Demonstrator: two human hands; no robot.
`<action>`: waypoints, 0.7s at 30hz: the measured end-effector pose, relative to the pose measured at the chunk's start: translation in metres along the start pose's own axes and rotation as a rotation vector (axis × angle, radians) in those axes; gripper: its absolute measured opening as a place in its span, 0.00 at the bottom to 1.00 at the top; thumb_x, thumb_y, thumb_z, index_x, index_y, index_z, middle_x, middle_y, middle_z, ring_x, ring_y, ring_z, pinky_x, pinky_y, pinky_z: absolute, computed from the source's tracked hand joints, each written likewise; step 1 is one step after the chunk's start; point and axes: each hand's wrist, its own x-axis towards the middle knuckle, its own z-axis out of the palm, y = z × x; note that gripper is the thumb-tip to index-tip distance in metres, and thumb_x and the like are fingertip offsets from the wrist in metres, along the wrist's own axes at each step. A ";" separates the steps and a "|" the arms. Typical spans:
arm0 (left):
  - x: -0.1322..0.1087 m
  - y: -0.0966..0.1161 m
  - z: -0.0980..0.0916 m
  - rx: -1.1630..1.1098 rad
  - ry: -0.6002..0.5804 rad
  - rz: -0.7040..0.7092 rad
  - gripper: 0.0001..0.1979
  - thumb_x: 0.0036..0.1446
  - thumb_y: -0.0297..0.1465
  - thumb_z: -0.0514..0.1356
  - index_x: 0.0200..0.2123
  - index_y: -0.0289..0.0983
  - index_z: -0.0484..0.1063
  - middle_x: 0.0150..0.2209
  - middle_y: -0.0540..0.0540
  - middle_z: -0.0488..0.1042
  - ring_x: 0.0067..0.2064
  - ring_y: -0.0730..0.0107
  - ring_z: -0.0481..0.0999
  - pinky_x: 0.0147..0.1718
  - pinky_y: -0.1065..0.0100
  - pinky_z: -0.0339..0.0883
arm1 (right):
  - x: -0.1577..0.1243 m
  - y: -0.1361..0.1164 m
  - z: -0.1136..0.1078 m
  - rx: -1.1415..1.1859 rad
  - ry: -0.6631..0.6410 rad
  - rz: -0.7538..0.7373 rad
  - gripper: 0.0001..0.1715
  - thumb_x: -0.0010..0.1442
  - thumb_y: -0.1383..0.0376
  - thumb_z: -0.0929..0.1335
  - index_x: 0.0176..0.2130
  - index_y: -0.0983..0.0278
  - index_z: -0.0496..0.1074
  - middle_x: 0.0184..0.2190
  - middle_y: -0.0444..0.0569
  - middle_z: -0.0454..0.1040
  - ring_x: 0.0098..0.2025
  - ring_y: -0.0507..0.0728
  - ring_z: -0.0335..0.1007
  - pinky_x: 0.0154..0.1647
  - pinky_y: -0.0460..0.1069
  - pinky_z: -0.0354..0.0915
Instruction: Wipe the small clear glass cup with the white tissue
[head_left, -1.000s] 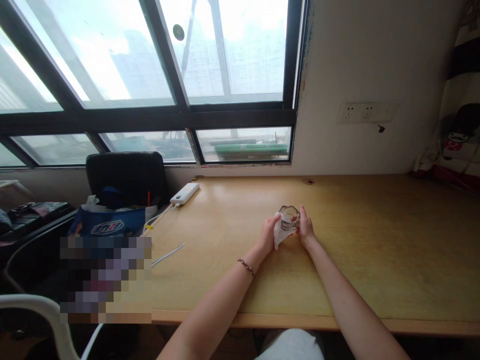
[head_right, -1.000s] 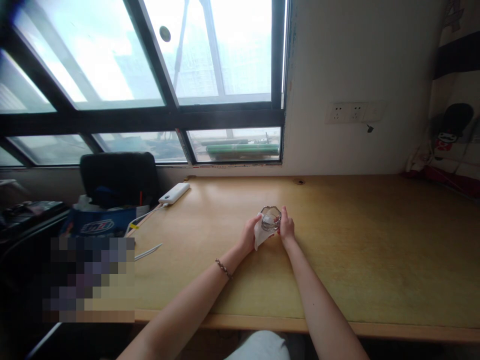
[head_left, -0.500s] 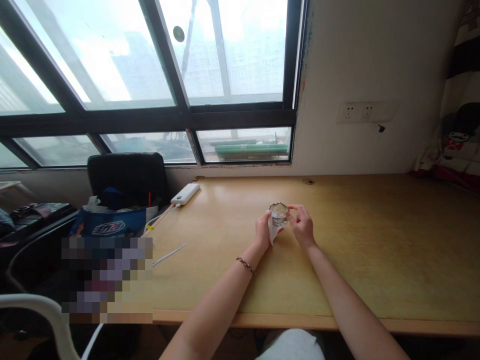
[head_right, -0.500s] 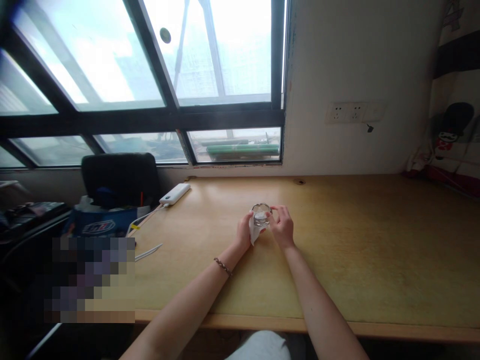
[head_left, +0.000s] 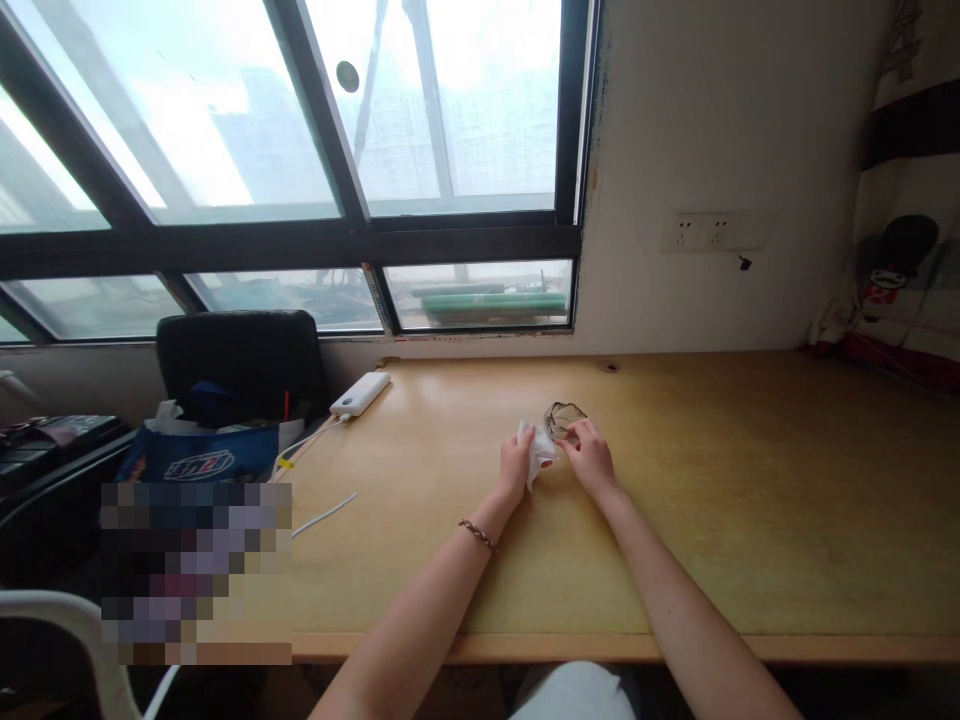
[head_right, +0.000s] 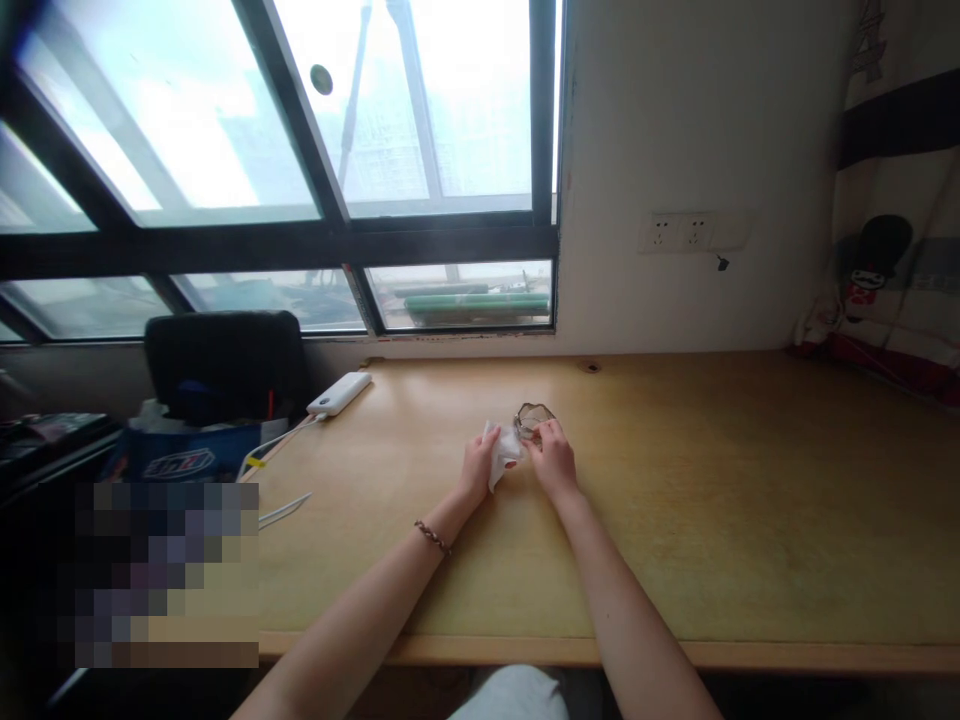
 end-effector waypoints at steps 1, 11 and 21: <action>0.002 0.000 -0.001 -0.009 0.007 0.004 0.21 0.39 0.46 0.60 0.23 0.30 0.67 0.17 0.49 0.68 0.18 0.74 0.66 0.17 0.70 0.65 | 0.003 0.007 -0.003 -0.004 0.022 0.011 0.07 0.47 0.62 0.66 0.30 0.61 0.67 0.31 0.46 0.65 0.26 0.52 0.62 0.29 0.48 0.59; 0.012 -0.002 -0.007 -0.111 0.049 -0.004 0.22 0.41 0.46 0.58 0.27 0.30 0.66 0.20 0.48 0.70 0.20 0.73 0.69 0.21 0.67 0.67 | 0.064 0.130 -0.108 -0.271 0.079 0.082 0.08 0.43 0.64 0.68 0.25 0.63 0.64 0.29 0.48 0.63 0.30 0.55 0.61 0.34 0.51 0.59; 0.012 -0.002 -0.007 -0.103 0.028 0.008 0.21 0.40 0.46 0.59 0.23 0.30 0.66 0.19 0.48 0.69 0.19 0.74 0.68 0.21 0.68 0.68 | 0.096 0.215 -0.177 -0.523 0.038 0.106 0.10 0.41 0.65 0.68 0.22 0.62 0.61 0.28 0.50 0.62 0.31 0.57 0.61 0.34 0.51 0.60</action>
